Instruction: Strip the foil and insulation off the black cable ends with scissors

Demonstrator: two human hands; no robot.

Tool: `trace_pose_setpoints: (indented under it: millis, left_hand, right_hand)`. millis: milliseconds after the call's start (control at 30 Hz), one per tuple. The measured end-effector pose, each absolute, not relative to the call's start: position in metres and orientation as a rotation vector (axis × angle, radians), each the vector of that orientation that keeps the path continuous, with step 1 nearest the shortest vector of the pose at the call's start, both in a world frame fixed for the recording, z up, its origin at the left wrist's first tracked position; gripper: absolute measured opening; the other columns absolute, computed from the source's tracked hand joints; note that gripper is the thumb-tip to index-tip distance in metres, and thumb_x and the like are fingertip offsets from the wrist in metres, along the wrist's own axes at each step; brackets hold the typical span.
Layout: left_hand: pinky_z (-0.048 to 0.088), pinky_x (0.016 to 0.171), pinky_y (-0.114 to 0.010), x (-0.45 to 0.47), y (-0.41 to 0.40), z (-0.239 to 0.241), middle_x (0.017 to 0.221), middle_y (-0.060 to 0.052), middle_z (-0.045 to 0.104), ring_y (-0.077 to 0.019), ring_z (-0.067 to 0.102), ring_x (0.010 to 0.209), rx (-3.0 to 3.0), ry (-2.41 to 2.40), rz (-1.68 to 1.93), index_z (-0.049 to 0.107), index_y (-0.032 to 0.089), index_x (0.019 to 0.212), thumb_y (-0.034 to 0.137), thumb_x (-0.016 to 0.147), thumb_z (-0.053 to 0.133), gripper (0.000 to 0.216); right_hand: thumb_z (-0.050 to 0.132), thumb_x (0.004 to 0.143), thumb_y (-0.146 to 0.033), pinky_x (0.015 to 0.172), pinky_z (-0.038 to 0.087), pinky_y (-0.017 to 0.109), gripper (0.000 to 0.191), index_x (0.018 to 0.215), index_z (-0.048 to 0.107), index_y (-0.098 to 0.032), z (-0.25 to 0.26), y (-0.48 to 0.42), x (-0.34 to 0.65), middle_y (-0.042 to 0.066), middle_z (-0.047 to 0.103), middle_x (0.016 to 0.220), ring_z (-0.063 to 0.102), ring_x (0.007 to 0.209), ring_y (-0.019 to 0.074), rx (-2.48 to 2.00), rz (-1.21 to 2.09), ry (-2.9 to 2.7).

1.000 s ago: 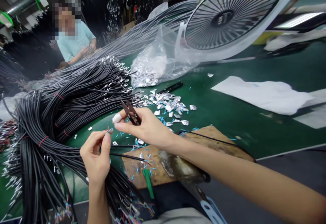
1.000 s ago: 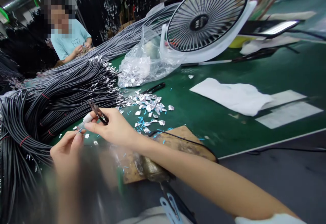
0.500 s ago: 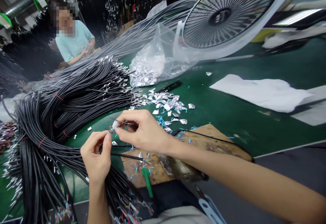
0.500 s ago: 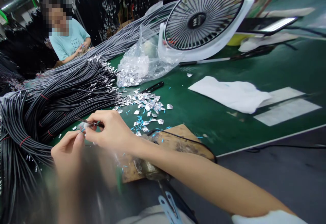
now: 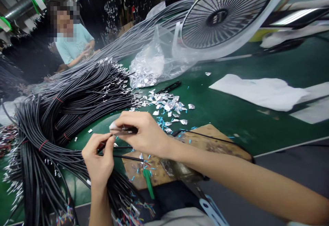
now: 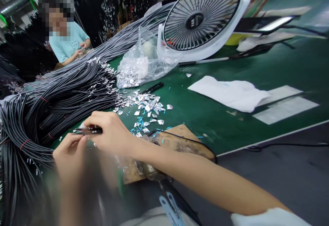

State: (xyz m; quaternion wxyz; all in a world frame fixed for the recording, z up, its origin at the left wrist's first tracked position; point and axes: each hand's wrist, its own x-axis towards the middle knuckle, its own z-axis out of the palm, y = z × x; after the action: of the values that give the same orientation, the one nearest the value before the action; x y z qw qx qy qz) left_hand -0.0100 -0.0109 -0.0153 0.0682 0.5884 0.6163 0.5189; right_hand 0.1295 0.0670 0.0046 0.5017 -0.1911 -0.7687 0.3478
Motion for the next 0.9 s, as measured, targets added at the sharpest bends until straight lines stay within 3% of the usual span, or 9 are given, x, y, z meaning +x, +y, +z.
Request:
trace_pose_setpoints:
  millis: [133, 300, 500, 600, 700, 900]
  left_hand:
    - [0.045, 0.058, -0.019, -0.011, -0.011, -0.014, 0.070, 0.000, 0.063, -0.0103, 0.058, 0.064, 1.669, 1.875, 1.626, 0.069, 0.019, 0.078, 0.026, 0.081, 0.064, 0.010]
    - [0.047, 0.061, -0.022, -0.011, -0.012, -0.017, 0.076, -0.002, 0.067, -0.0137, 0.062, 0.070, 1.649, 1.871, 1.516, 0.070, 0.019, 0.081, 0.028, 0.082, 0.062, 0.012]
    - [0.044, 0.055, -0.021, -0.014, -0.012, -0.019, 0.065, 0.001, 0.066, -0.0127, 0.060, 0.058, 1.719, 1.936, 1.334, 0.070, 0.019, 0.073, 0.008, 0.071, 0.062, 0.014]
    - [0.043, 0.054, -0.020, -0.013, -0.013, -0.016, 0.066, 0.003, 0.064, -0.0113, 0.058, 0.060, 1.708, 1.892, 1.514, 0.069, 0.020, 0.074, 0.009, 0.071, 0.064, 0.012]
    - [0.043, 0.056, -0.020, -0.011, -0.015, -0.013, 0.067, 0.004, 0.063, -0.0096, 0.056, 0.061, 1.677, 1.869, 1.859, 0.068, 0.021, 0.074, 0.014, 0.073, 0.068, 0.006]
    - [0.048, 0.060, -0.025, -0.008, -0.019, -0.013, 0.068, 0.002, 0.062, -0.0123, 0.059, 0.064, 1.686, 2.028, 2.108, 0.064, 0.019, 0.070, 0.017, 0.075, 0.068, 0.006]
  right_hand:
    - [0.064, 0.079, -0.019, 0.055, 0.037, 0.022, 0.007, 0.074, 0.066, -0.014, 0.008, 0.067, 0.130, 0.000, 0.058, 0.067, 0.046, 0.057, 0.0085, -0.610, 0.858, -1.830]
    - [0.056, 0.077, -0.007, 0.056, 0.037, 0.022, 0.012, 0.072, 0.065, -0.014, 0.003, 0.068, 0.130, 0.000, 0.056, 0.068, 0.048, 0.060, 0.0095, -0.527, 0.757, -1.938]
    - [0.050, 0.081, -0.009, 0.048, 0.029, 0.024, 0.018, 0.074, 0.066, -0.013, -0.004, 0.067, 0.133, 0.003, 0.061, 0.074, 0.046, 0.054, 0.0100, -0.440, 0.401, -2.206]
    - [0.053, 0.087, -0.017, 0.053, 0.036, 0.023, 0.016, 0.092, 0.068, -0.014, 0.001, 0.063, 0.135, 0.003, 0.065, 0.081, 0.054, 0.062, 0.0113, -0.461, 0.516, -2.118]
    - [0.059, 0.088, -0.032, 0.066, 0.045, 0.025, 0.032, 0.115, 0.060, -0.015, 0.007, 0.061, 0.134, 0.006, 0.067, 0.095, 0.061, 0.077, 0.0150, -0.575, 0.728, -1.947]
    - [0.056, 0.087, -0.024, 0.067, 0.048, 0.028, 0.018, 0.098, 0.067, -0.015, 0.009, 0.060, 0.134, 0.007, 0.068, 0.088, 0.061, 0.075, 0.0153, -0.494, 0.824, -1.948]
